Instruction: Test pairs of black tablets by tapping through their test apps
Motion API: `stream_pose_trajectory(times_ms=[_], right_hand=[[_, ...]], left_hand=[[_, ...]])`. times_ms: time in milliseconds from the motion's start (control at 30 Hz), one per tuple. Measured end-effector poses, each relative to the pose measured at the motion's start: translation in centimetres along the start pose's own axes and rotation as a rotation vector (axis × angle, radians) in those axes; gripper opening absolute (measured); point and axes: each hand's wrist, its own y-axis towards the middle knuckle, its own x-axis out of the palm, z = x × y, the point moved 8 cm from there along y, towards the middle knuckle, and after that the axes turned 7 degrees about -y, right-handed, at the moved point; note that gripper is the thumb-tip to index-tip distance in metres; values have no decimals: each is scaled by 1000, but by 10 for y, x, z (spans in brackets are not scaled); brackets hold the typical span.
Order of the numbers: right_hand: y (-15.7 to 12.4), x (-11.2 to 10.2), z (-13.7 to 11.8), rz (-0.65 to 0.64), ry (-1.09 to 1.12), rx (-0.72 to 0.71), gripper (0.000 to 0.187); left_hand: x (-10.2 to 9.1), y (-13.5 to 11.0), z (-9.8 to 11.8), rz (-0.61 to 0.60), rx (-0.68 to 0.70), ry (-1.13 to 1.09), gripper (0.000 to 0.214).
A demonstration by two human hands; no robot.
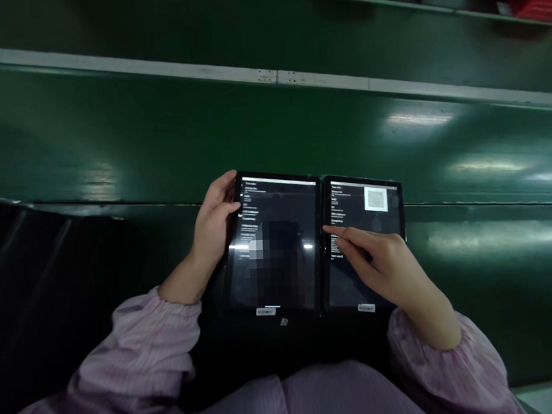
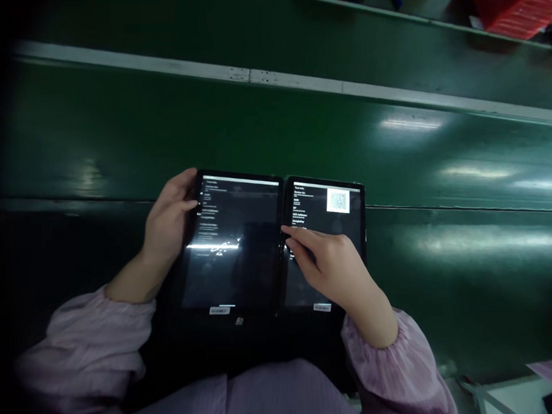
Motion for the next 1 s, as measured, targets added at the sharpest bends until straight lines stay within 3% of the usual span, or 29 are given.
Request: stream_pose_trajectory(times_ms=[167,333,467,667,767,833,1000], right_hand=[[1,-3,3,23,-59,-1,38],[-3,-28,11,223,-248,55,42],[-7,-38,12,294,-192,80,37],[-6,-39,14,332,-190,110,40],[-5,-40,19,375,-219,137,34],[-4,-38,22,393,-234,155,33],[1,-32,32,357,-226,195,38]], left_hand=[[1,-1,-3,-33,-9,-9,49],[-1,1,-5,-31,4,-43,52],[-2,2,-6,-47,8,-51,54],[-3,1,-6,-94,70,125,54],[-2,2,-3,-127,135,277,71],[-4,3,-5,-127,99,263,76],[-10,7,-9,-99,-11,76,61]])
